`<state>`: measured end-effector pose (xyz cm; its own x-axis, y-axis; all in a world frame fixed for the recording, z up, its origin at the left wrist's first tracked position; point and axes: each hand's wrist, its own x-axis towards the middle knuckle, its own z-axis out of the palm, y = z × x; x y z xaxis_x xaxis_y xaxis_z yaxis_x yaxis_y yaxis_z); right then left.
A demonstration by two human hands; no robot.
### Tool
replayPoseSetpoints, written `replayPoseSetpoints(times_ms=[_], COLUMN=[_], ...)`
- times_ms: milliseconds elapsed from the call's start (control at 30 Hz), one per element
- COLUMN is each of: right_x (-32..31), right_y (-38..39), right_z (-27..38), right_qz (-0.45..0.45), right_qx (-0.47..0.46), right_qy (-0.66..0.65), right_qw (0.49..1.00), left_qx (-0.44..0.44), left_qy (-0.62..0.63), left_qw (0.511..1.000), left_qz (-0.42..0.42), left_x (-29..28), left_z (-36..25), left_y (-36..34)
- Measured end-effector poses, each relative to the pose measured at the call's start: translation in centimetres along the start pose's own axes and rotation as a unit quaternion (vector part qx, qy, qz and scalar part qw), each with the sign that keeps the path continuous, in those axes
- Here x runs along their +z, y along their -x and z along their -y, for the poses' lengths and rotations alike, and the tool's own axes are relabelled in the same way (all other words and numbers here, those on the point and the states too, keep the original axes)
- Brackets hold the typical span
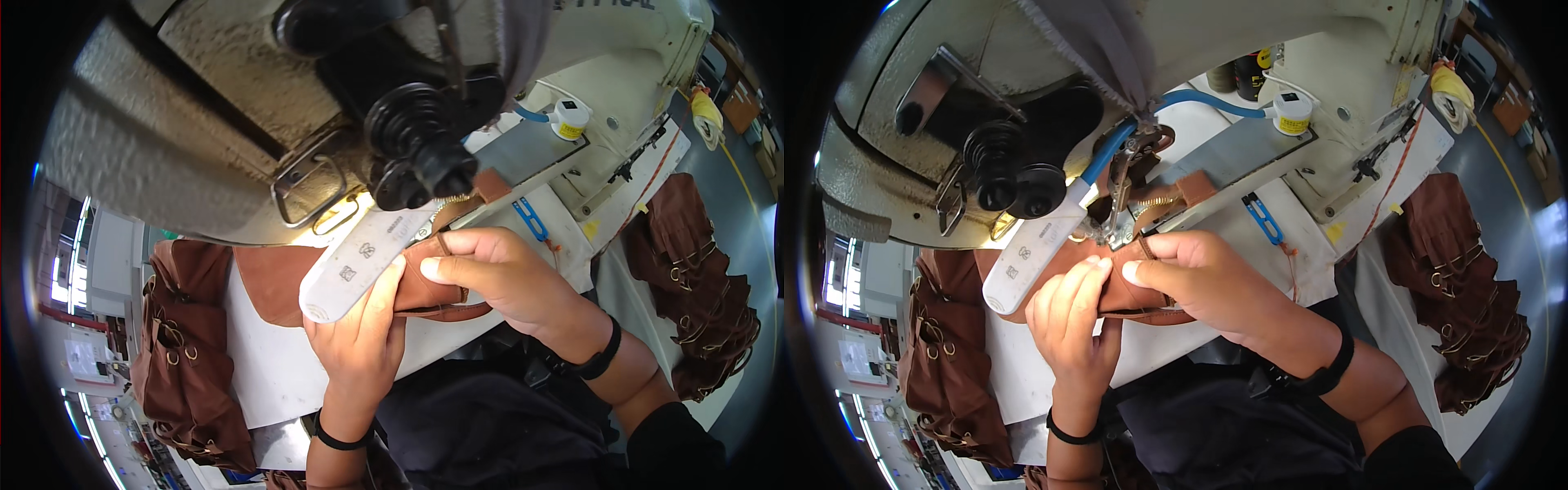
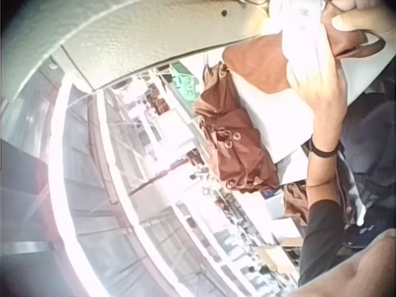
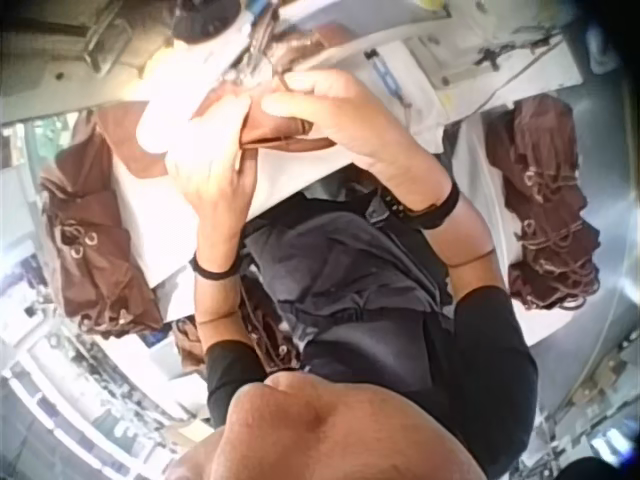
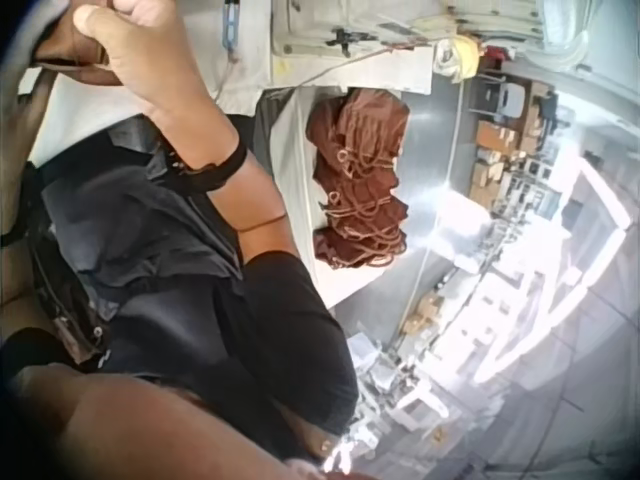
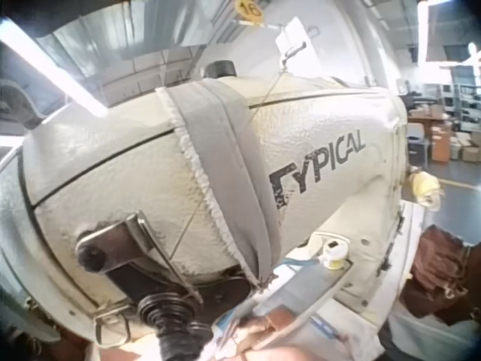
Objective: The person uses an industrial sewing machine to stitch a zipper onto a brown leather bag. They guide the bag under the needle, align the zipper tape, and sew along the edge. The person periodically stops to adjust the bag's position and inspect the stitching, eventually completing the zipper attachment.
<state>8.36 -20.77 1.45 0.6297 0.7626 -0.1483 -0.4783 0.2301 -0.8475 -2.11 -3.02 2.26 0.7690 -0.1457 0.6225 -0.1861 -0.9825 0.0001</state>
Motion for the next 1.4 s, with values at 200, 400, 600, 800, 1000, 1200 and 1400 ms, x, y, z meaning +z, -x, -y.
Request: replayPoseSetpoints(times_ms=[200, 400, 600, 800, 1000, 1200, 1400], right_x=[1.3, 1.7, 1.7, 1.1, 2.2, 1.2, -1.4], right_y=[0.0, -0.4, -0.6, -0.9, 0.0, -1.3, -2.6], right_z=[0.9, 0.1, 0.3, -0.3, -0.8, 0.7, 2.7], right_qz=[-0.045, -0.119, -0.159, -0.202, -0.262, -0.133, 0.019], right_qx=[-0.020, -0.102, -0.156, -0.181, -0.309, -0.204, -0.164], right_qy=[-0.005, 0.112, 0.244, 0.378, 0.371, 0.215, 0.030], right_qw=[0.999, 0.981, 0.944, 0.885, 0.836, 0.946, 0.986], left_qx=[-0.014, -0.013, -0.005, -0.005, 0.042, 0.098, 0.115], left_qy=[0.010, 0.035, 0.019, 0.025, 0.037, 0.010, -0.009], left_qw=[1.000, 0.999, 1.000, 0.999, 0.997, 0.993, 0.990], left_qz=[0.013, -0.005, -0.019, -0.024, -0.055, -0.071, -0.077], left_x=[0.3, 1.0, 1.3, 1.5, 2.2, 2.3, 2.4], left_z=[1.1, 1.7, 1.8, 2.2, 3.4, 4.4, 4.7], left_y=[-0.1, 0.3, 0.1, 0.2, 0.6, 0.3, 0.0])
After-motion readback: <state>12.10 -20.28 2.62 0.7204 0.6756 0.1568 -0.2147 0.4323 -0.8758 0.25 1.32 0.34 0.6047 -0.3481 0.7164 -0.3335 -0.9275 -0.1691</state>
